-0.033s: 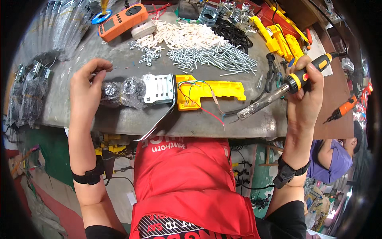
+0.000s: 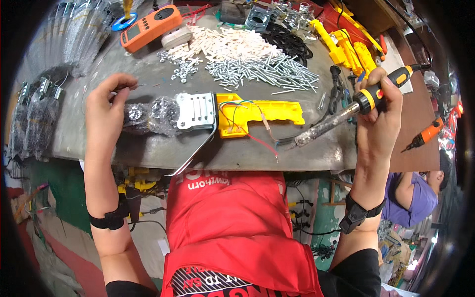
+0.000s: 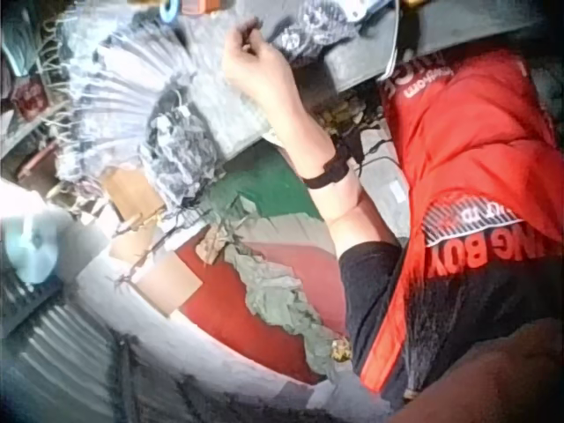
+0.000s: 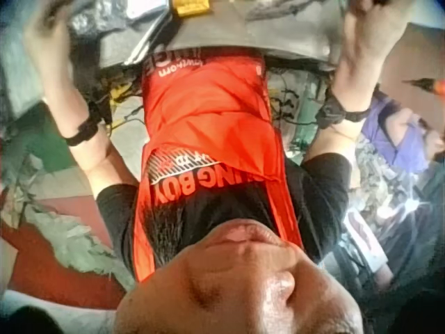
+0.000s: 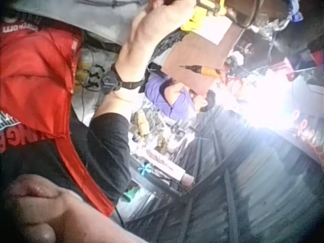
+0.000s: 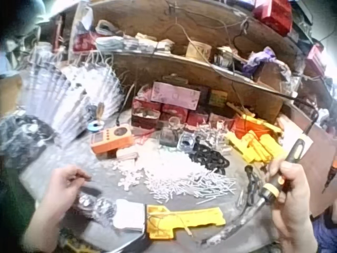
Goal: Assembling and wiring a handheld electronic device at a factory workbench, including screw fastening and soldering.
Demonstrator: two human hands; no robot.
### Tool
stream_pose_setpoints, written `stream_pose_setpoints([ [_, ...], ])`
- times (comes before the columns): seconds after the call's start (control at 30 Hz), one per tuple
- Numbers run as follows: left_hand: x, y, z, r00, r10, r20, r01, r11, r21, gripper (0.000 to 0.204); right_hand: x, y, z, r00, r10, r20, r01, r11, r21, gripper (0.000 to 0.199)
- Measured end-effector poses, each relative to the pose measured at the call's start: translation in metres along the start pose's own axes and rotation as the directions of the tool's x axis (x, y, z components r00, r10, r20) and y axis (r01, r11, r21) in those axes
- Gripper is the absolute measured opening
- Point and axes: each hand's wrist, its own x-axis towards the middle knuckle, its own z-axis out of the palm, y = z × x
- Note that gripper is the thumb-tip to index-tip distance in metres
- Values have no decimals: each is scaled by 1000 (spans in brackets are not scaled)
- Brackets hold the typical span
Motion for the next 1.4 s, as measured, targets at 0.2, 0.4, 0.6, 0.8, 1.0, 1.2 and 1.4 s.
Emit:
stream_pose_setpoints([
  [0.2,0,-9,-4,996,16,-83,-14,1000,24,18,19,3,12,986,-28,-167,18,998,-61,18],
  [0.4,-7,-11,-2,996,-82,-44,78,994,-81,16,78,26,65,977,-210,43,214,951,-225,22],
  [0.6,-12,-13,6,982,-180,-50,149,914,-377,15,144,80,109,938,-285,199,327,918,-225,19],
  [0.8,-11,-17,10,972,-224,-71,167,871,-462,17,161,87,132,910,-380,162,412,866,-283,16],
  [1.0,-10,-18,11,988,-88,-125,50,958,-281,16,185,102,132,911,-369,181,409,864,-294,14],
  [1.2,-15,-15,6,981,-174,-84,141,943,-303,16,215,144,131,851,-353,388,523,635,-569,25],
  [1.4,-14,-15,8,972,-224,-70,187,921,-342,15,219,156,115,867,-227,443,492,532,-689,44],
])
